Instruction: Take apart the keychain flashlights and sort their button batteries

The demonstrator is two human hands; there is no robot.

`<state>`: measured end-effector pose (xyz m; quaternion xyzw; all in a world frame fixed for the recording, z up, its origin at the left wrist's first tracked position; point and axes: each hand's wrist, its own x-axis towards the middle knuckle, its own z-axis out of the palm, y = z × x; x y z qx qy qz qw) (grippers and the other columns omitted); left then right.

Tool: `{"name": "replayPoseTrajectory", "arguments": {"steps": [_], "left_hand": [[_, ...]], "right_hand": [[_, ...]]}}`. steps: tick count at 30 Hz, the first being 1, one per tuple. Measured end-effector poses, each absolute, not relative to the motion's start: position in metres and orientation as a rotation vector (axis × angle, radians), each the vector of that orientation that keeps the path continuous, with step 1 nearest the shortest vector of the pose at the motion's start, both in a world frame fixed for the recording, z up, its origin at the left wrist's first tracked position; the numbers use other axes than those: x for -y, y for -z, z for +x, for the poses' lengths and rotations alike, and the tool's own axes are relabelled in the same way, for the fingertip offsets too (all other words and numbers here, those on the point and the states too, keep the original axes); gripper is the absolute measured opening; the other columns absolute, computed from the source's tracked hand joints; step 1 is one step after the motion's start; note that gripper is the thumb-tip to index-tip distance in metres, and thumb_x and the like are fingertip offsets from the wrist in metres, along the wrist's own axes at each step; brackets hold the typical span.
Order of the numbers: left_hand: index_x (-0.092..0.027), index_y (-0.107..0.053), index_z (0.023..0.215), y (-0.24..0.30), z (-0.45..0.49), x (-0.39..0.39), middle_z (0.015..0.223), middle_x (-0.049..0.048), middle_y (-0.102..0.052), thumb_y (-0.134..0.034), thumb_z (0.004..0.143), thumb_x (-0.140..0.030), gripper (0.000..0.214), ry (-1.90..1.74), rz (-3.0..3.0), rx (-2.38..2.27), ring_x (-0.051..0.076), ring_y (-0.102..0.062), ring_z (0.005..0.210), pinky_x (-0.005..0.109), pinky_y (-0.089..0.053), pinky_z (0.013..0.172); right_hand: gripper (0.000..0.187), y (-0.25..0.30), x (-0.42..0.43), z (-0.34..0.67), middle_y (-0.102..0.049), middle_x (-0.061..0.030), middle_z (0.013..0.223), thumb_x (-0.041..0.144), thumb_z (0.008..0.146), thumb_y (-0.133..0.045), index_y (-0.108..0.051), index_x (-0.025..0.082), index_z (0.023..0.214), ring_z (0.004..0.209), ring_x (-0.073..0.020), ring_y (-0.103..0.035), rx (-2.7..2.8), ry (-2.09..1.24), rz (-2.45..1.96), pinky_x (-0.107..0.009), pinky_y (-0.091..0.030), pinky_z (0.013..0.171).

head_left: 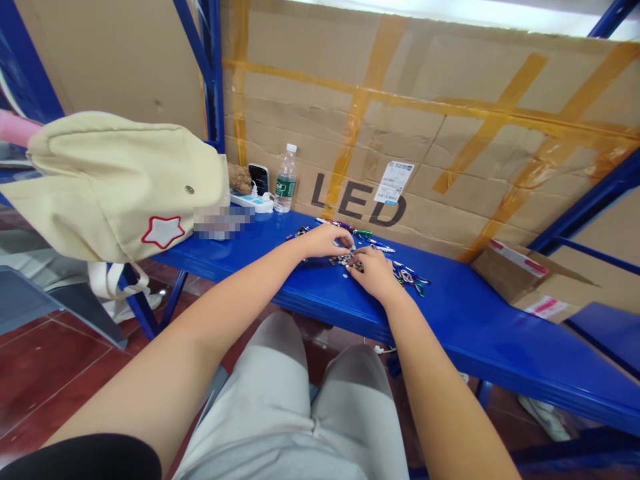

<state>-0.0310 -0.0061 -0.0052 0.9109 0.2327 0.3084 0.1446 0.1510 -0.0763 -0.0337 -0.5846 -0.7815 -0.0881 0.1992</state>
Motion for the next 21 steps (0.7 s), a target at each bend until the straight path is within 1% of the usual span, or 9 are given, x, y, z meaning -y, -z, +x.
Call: {"name": "replayPoseTrajectory", "arguments": {"steps": [4, 6, 11, 16, 21], "left_hand": [[-0.014, -0.07, 0.097, 0.006, -0.031, 0.006, 0.097, 0.0037, -0.074, -0.063, 0.077, -0.012, 0.021, -0.885, 2.604, -0.673, 0.014, -0.068, 0.09, 0.025, -0.052, 0.085], [-0.014, -0.07, 0.096, 0.006, -0.031, 0.005, 0.097, 0.0037, -0.074, -0.064, 0.076, -0.012, 0.021, -0.88, 2.591, -0.674, 0.014, -0.068, 0.09, 0.024, -0.052, 0.085], [-0.013, -0.07, 0.095, 0.006, -0.029, 0.007, 0.095, 0.0046, -0.074, -0.066, 0.076, -0.015, 0.02, -0.845, 2.557, -0.65, 0.014, -0.068, 0.088, 0.024, -0.052, 0.082], [-0.011, -0.07, 0.099, 0.003, -0.028, 0.012, 0.098, 0.0075, -0.074, -0.066, 0.077, -0.018, 0.024, -0.818, 2.502, -0.626, 0.015, -0.069, 0.09, 0.025, -0.053, 0.083], [-0.01, -0.069, 0.101, 0.001, -0.03, 0.014, 0.1, 0.0083, -0.074, -0.065, 0.078, -0.018, 0.025, -0.805, 2.469, -0.638, 0.015, -0.069, 0.091, 0.025, -0.053, 0.084]], "right_hand": [[0.005, 0.035, 0.076, 0.154, -0.066, -0.0062, 0.109, 0.022, 0.078, -0.065, -0.07, 0.023, 0.078, 0.105, -0.026, -0.055, 2.128, 0.233, -1.558, -0.043, -0.042, 0.091], [0.004, 0.034, 0.077, 0.156, -0.067, -0.006, 0.107, 0.023, 0.077, -0.065, -0.069, 0.023, 0.077, 0.104, -0.0262, -0.056, 2.08, 0.243, -1.506, -0.043, -0.042, 0.09], [0.014, 0.025, 0.079, 0.161, -0.064, -0.0111, 0.107, 0.028, 0.085, -0.056, -0.067, 0.021, 0.088, 0.106, -0.0284, -0.056, 1.873, 0.33, -1.406, -0.045, -0.041, 0.089], [0.012, 0.024, 0.083, 0.158, -0.065, -0.0086, 0.102, 0.025, 0.085, -0.057, -0.068, 0.021, 0.088, 0.102, -0.0267, -0.057, 1.898, 0.343, -1.321, -0.043, -0.041, 0.09], [0.021, 0.024, 0.089, 0.158, -0.066, -0.0075, 0.105, 0.019, 0.084, -0.052, -0.07, 0.023, 0.092, 0.101, -0.0254, -0.057, 1.948, 0.329, -1.28, -0.04, -0.041, 0.088]]}}
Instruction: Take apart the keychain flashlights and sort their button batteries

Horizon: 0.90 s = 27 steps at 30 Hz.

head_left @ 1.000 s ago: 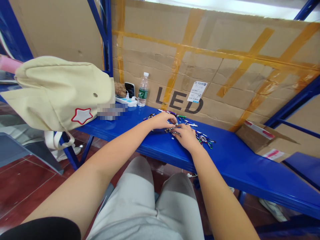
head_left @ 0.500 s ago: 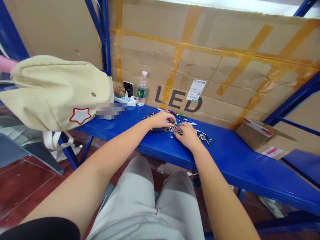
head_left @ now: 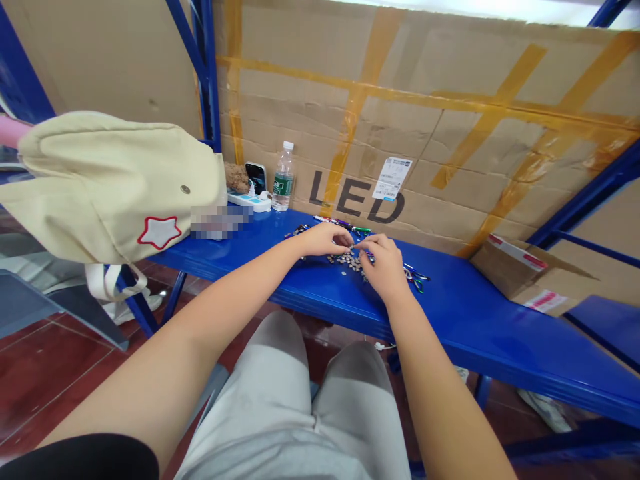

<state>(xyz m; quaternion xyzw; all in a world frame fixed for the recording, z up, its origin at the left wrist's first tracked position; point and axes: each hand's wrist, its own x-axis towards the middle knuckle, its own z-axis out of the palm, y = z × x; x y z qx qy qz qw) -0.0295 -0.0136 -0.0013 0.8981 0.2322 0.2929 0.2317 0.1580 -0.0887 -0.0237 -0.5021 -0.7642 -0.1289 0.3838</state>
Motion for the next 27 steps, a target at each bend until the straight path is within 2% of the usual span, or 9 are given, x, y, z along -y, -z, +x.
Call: {"name": "replayPoseTrajectory", "arguments": {"steps": [4, 9, 13, 19, 22, 27], "left_hand": [[-0.012, -0.069, 0.101, 0.001, -0.03, 0.012, 0.099, 0.0075, -0.074, -0.066, 0.079, -0.02, 0.024, -0.835, 2.474, -0.677, 0.016, -0.069, 0.092, 0.027, -0.054, 0.084], [-0.013, -0.069, 0.101, 0.0, -0.03, 0.011, 0.098, 0.0065, -0.074, -0.065, 0.079, -0.02, 0.024, -0.872, 2.496, -0.68, 0.015, -0.068, 0.089, 0.028, -0.054, 0.084], [-0.014, -0.068, 0.103, 0.001, -0.031, 0.01, 0.099, 0.0061, -0.073, -0.064, 0.08, -0.022, 0.025, -0.855, 2.516, -0.659, 0.015, -0.068, 0.091, 0.027, -0.054, 0.083], [-0.014, -0.068, 0.105, 0.0, -0.031, 0.014, 0.102, 0.0072, -0.073, -0.064, 0.081, -0.024, 0.026, -0.796, 2.497, -0.682, 0.016, -0.068, 0.094, 0.027, -0.053, 0.084], [-0.014, -0.067, 0.106, -0.001, -0.031, 0.016, 0.103, 0.0077, -0.073, -0.064, 0.081, -0.024, 0.027, -0.783, 2.488, -0.691, 0.016, -0.068, 0.096, 0.027, -0.053, 0.084], [-0.014, -0.068, 0.104, -0.001, -0.03, 0.015, 0.102, 0.0063, -0.073, -0.064, 0.081, -0.022, 0.024, -0.787, 2.511, -0.663, 0.015, -0.068, 0.095, 0.027, -0.053, 0.084]], "right_hand": [[0.025, 0.021, 0.092, 0.184, -0.063, -0.0109, 0.108, 0.022, 0.086, -0.049, -0.069, 0.021, 0.1, 0.105, -0.027, -0.056, 1.8, 0.339, -1.344, -0.043, -0.042, 0.091], [0.014, 0.028, 0.105, 0.238, -0.067, -0.0083, 0.092, 0.028, 0.078, -0.057, -0.069, 0.022, 0.08, 0.095, -0.0264, -0.06, 1.746, 0.295, -1.476, -0.043, -0.044, 0.09], [0.016, 0.036, 0.117, 0.265, -0.068, -0.0067, 0.092, 0.033, 0.078, -0.058, -0.071, 0.023, 0.079, 0.092, -0.025, -0.061, 1.783, 0.269, -1.551, -0.042, -0.044, 0.088], [0.017, 0.04, 0.12, 0.274, -0.069, -0.007, 0.095, 0.028, 0.076, -0.056, -0.072, 0.024, 0.081, 0.096, -0.0263, -0.06, 1.819, 0.214, -1.627, -0.044, -0.042, 0.089], [0.017, 0.041, 0.123, 0.269, -0.069, -0.0071, 0.095, 0.033, 0.077, -0.058, -0.073, 0.025, 0.081, 0.093, -0.0256, -0.059, 1.839, 0.171, -1.63, -0.043, -0.043, 0.087], [0.014, 0.041, 0.128, 0.259, -0.07, -0.0046, 0.083, 0.039, 0.073, -0.066, -0.072, 0.026, 0.074, 0.083, -0.0249, -0.058, 1.875, 0.08, -1.595, -0.043, -0.044, 0.082]]}}
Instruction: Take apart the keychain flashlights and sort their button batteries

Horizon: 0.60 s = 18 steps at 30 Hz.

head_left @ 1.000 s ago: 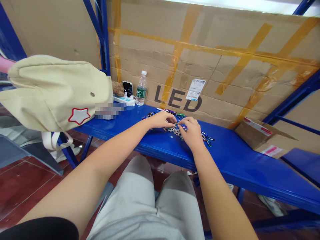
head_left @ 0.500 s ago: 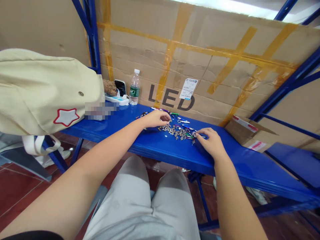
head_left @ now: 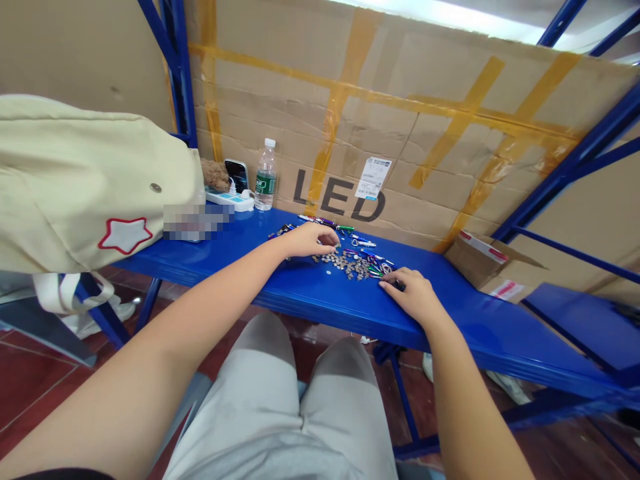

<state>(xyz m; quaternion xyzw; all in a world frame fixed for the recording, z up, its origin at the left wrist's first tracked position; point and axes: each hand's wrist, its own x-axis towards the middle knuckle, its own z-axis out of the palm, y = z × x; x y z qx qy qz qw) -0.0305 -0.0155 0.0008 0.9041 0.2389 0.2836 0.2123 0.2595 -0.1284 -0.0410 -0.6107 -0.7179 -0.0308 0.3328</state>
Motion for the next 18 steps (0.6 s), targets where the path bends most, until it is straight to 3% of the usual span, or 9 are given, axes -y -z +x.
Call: {"name": "replayPoseTrajectory", "arguments": {"steps": [4, 8, 14, 18], "left_hand": [[-0.015, -0.068, 0.102, 0.001, -0.026, 0.02, 0.098, 0.0052, -0.073, -0.064, 0.081, -0.02, 0.022, -0.789, 2.514, -0.598, 0.014, -0.068, 0.092, 0.026, -0.053, 0.082], [-0.014, -0.068, 0.103, 0.001, -0.018, 0.03, 0.101, 0.0057, -0.072, -0.063, 0.081, -0.02, 0.023, -0.751, 2.552, -0.493, 0.014, -0.067, 0.091, 0.025, -0.052, 0.082], [-0.014, -0.067, 0.108, 0.002, -0.014, 0.037, 0.104, 0.0066, -0.071, -0.063, 0.082, -0.021, 0.027, -0.655, 2.554, -0.462, 0.013, -0.066, 0.088, 0.022, -0.051, 0.077], [-0.016, -0.069, 0.11, 0.002, -0.015, 0.035, 0.109, 0.0062, -0.07, -0.062, 0.086, -0.026, 0.027, -0.65, 2.543, -0.436, 0.014, -0.066, 0.093, 0.023, -0.05, 0.083]], "right_hand": [[0.024, 0.034, 0.128, 0.25, -0.073, -0.0057, 0.081, 0.044, 0.076, -0.063, -0.073, 0.023, 0.084, 0.068, -0.0207, -0.06, 1.801, -0.028, -1.519, -0.039, -0.049, 0.07], [0.032, 0.029, 0.123, 0.225, -0.075, -0.0072, 0.089, 0.047, 0.08, -0.061, -0.072, 0.02, 0.093, 0.076, -0.0209, -0.067, 1.727, -0.17, -1.41, -0.036, -0.053, 0.071], [0.029, 0.026, 0.115, 0.193, -0.075, -0.0062, 0.08, 0.046, 0.077, -0.065, -0.071, 0.018, 0.084, 0.069, -0.0194, -0.068, 1.737, -0.294, -1.324, -0.033, -0.054, 0.066], [0.018, 0.015, 0.118, 0.19, -0.072, -0.0047, 0.076, 0.037, 0.077, -0.064, -0.069, 0.02, 0.078, 0.069, -0.0198, -0.064, 1.812, -0.239, -1.323, -0.034, -0.05, 0.067]]}}
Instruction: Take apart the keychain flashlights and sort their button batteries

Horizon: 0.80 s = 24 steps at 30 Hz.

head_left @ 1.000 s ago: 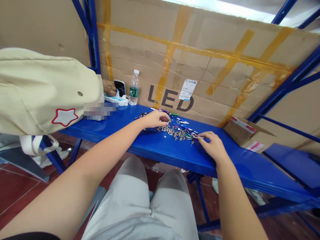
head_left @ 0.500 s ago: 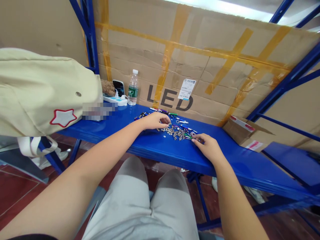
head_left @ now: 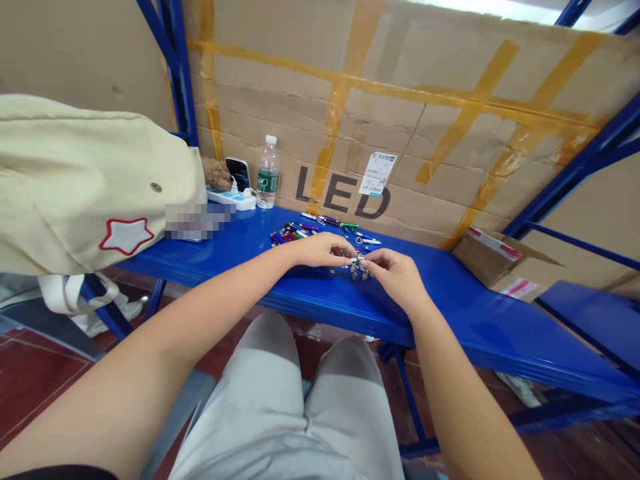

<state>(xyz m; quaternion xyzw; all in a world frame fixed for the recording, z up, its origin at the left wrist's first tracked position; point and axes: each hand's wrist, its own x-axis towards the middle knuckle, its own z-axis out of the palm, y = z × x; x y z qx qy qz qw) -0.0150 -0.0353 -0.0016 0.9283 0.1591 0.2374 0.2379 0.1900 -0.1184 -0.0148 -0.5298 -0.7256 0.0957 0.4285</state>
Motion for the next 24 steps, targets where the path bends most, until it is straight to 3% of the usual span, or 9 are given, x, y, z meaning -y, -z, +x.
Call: {"name": "replayPoseTrajectory", "arguments": {"steps": [3, 7, 13, 17, 22, 24], "left_hand": [[-0.017, -0.07, 0.109, 0.001, -0.015, 0.033, 0.112, 0.006, -0.07, -0.061, 0.088, -0.029, 0.026, -0.668, 2.52, -0.438, 0.014, -0.066, 0.094, 0.025, -0.048, 0.088], [-0.018, -0.071, 0.11, 0.003, -0.015, 0.027, 0.107, 0.0049, -0.072, -0.062, 0.088, -0.028, 0.026, -0.7, 2.473, -0.461, 0.015, -0.066, 0.096, 0.025, -0.048, 0.09], [-0.017, -0.073, 0.105, 0.011, -0.014, 0.02, 0.099, 0.0083, -0.07, -0.062, 0.089, -0.028, 0.022, -1.035, 2.691, -0.237, 0.016, -0.065, 0.092, 0.027, -0.049, 0.087], [-0.015, -0.072, 0.104, 0.012, -0.01, 0.021, 0.097, 0.0109, -0.068, -0.056, 0.092, -0.024, 0.022, -1.162, 2.837, -0.142, 0.017, -0.064, 0.09, 0.028, -0.05, 0.083], [-0.016, -0.072, 0.104, 0.007, -0.008, 0.02, 0.1, 0.0088, -0.071, -0.06, 0.09, -0.027, 0.022, -1.205, 2.646, -0.358, 0.017, -0.064, 0.095, 0.031, -0.049, 0.089], [-0.016, -0.072, 0.107, 0.006, -0.009, 0.02, 0.102, 0.0079, -0.072, -0.061, 0.089, -0.03, 0.025, -1.106, 2.431, -0.486, 0.017, -0.065, 0.095, 0.032, -0.049, 0.09]], "right_hand": [[0.006, 0.002, 0.122, 0.188, -0.07, -0.0037, 0.076, 0.028, 0.073, -0.066, -0.068, 0.023, 0.071, 0.075, -0.0215, -0.061, 1.917, -0.191, -1.305, -0.037, -0.046, 0.076], [0.006, -0.009, 0.121, 0.186, -0.068, -0.0045, 0.078, 0.027, 0.072, -0.068, -0.067, 0.023, 0.069, 0.081, -0.023, -0.058, 1.978, -0.207, -1.292, -0.038, -0.042, 0.082], [0.038, -0.003, 0.105, 0.191, -0.062, -0.0031, 0.064, 0.057, 0.075, -0.064, -0.063, 0.019, 0.073, 0.059, -0.0159, -0.053, 1.925, -0.51, -1.314, -0.032, -0.044, 0.058], [0.056, 0.003, 0.095, 0.192, -0.059, -0.0032, 0.063, 0.076, 0.07, -0.057, -0.058, 0.02, 0.07, 0.055, -0.0135, -0.052, 1.921, -0.706, -1.262, -0.03, -0.046, 0.054], [0.054, 0.001, 0.089, 0.189, -0.058, -0.0039, 0.066, 0.073, 0.081, -0.045, -0.054, 0.021, 0.074, 0.058, -0.0155, -0.053, 1.893, -0.576, -1.283, -0.032, -0.045, 0.057], [0.046, -0.002, 0.089, 0.187, -0.059, -0.0051, 0.071, 0.066, 0.084, -0.049, -0.054, 0.021, 0.076, 0.068, -0.0187, -0.055, 1.878, -0.424, -1.298, -0.033, -0.043, 0.064]]}}
